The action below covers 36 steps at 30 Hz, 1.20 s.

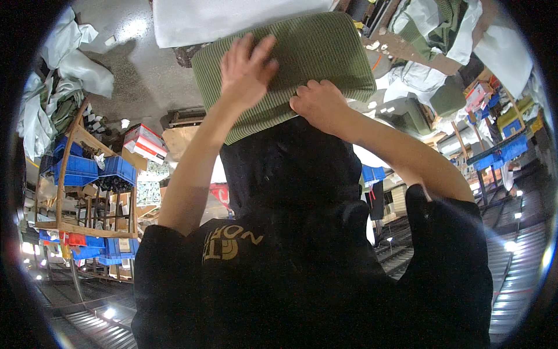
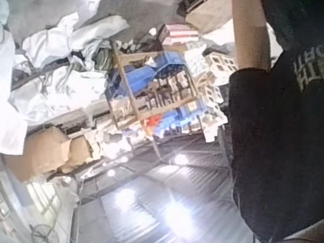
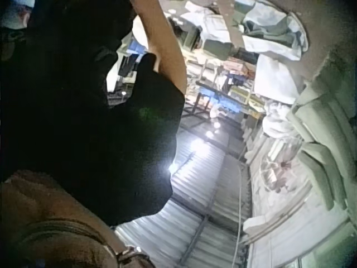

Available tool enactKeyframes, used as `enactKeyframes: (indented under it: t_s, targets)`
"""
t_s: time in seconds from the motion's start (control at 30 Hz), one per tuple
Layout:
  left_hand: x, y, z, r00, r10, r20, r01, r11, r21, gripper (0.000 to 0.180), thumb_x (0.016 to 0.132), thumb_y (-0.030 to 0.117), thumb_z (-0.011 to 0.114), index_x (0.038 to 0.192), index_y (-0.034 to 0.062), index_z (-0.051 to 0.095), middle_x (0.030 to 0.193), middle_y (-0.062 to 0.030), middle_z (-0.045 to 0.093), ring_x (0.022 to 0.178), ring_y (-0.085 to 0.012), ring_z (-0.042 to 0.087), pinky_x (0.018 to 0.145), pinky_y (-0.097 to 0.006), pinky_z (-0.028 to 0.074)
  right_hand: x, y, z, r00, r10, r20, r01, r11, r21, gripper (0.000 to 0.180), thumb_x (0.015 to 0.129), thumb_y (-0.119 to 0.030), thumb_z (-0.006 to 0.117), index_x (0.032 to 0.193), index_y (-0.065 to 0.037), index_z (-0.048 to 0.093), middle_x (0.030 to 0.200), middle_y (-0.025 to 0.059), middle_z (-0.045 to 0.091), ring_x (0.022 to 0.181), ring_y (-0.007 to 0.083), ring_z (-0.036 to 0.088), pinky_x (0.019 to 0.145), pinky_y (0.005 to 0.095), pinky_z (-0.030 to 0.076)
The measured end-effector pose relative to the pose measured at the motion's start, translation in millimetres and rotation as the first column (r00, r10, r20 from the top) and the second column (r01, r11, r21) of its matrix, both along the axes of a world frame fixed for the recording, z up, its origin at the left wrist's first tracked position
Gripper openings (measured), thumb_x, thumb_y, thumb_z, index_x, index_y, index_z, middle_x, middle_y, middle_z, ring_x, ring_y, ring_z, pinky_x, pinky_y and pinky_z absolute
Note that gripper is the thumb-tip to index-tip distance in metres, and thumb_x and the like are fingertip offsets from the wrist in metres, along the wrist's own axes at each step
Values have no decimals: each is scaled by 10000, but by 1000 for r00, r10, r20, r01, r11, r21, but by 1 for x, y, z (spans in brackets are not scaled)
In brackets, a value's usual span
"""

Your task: Upholstering a furniture cushion by fitting a fabric cover over a frame and securing it with a pneumatic stapler.

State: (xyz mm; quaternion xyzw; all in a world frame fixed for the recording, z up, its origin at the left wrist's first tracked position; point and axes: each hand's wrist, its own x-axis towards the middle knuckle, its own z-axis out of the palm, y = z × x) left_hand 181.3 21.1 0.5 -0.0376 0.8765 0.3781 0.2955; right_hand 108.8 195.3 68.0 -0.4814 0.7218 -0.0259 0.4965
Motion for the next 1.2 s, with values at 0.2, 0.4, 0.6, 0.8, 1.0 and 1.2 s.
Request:
enactKeyframes:
  t_s: [0.2, 0.4, 0.6, 0.8, 1.0, 1.2]
  targets:
    - [19, 35, 22, 993, -118, 29, 120, 990, -78, 499, 991, 532, 370, 1479, 432, 341, 1603, -137, 174, 1460, -444, 127, 1074, -757, 97, -6, 22, 8, 996, -72, -59, 65, 992, -112, 95, 782, -226, 645, 778, -131, 639, 792, 43, 581, 873, 247, 579, 738, 393, 448]
    - [27, 25, 36, 973, -217, -72, 217, 976, -14, 554, 949, 597, 401, 1470, 416, 356, 1573, -194, 213, 1426, -507, 158, 1027, -789, 180, -43, 38, 21, 966, -184, 179, 182, 983, 25, 347, 752, -451, 735, 764, -118, 636, 858, 50, 591, 946, 286, 551, 775, 409, 428]
    - [22, 31, 34, 973, -202, -107, 202, 979, -11, 685, 841, 621, 584, 1458, 409, 375, 1556, -221, 241, 1399, -526, 227, 1002, -791, 230, -51, 102, -29, 126, -954, -270, 983, 84, 163, 506, 902, -440, 647, 1276, -105, 588, 1214, 105, 618, 1125, 257, 590, 968, 432, 459]
    - [21, 25, 31, 982, -156, -110, 157, 988, 0, 833, 742, 643, 687, 1467, 376, 376, 1537, -222, 291, 1383, -517, 285, 1015, -752, 279, -92, 57, 5, -439, -894, -94, 606, -372, 703, 591, 942, -421, 611, 1351, -7, 510, 1285, 111, 598, 1169, 222, 587, 990, 347, 478]
    - [3, -23, 37, 971, 237, 27, -239, 962, 133, 921, 722, 593, 740, 1478, 187, 405, 1448, -279, 420, 1259, -487, 484, 1016, -566, 431, -147, 3, 13, -241, -950, 198, 835, -99, 542, 532, 899, -433, 654, 1214, -7, 610, 1092, 116, 667, 965, 178, 646, 844, 283, 526]
    - [-43, -44, 43, 824, 535, 188, -565, 751, 342, 643, 961, 268, 572, 1459, -55, 322, 1084, -203, 676, 1019, -229, 636, 881, -336, 495, -214, -100, 43, 195, -950, 243, 876, 280, 392, 487, 939, -490, 530, 1000, -41, 707, 1000, 118, 697, 917, 211, 619, 834, 313, 457]
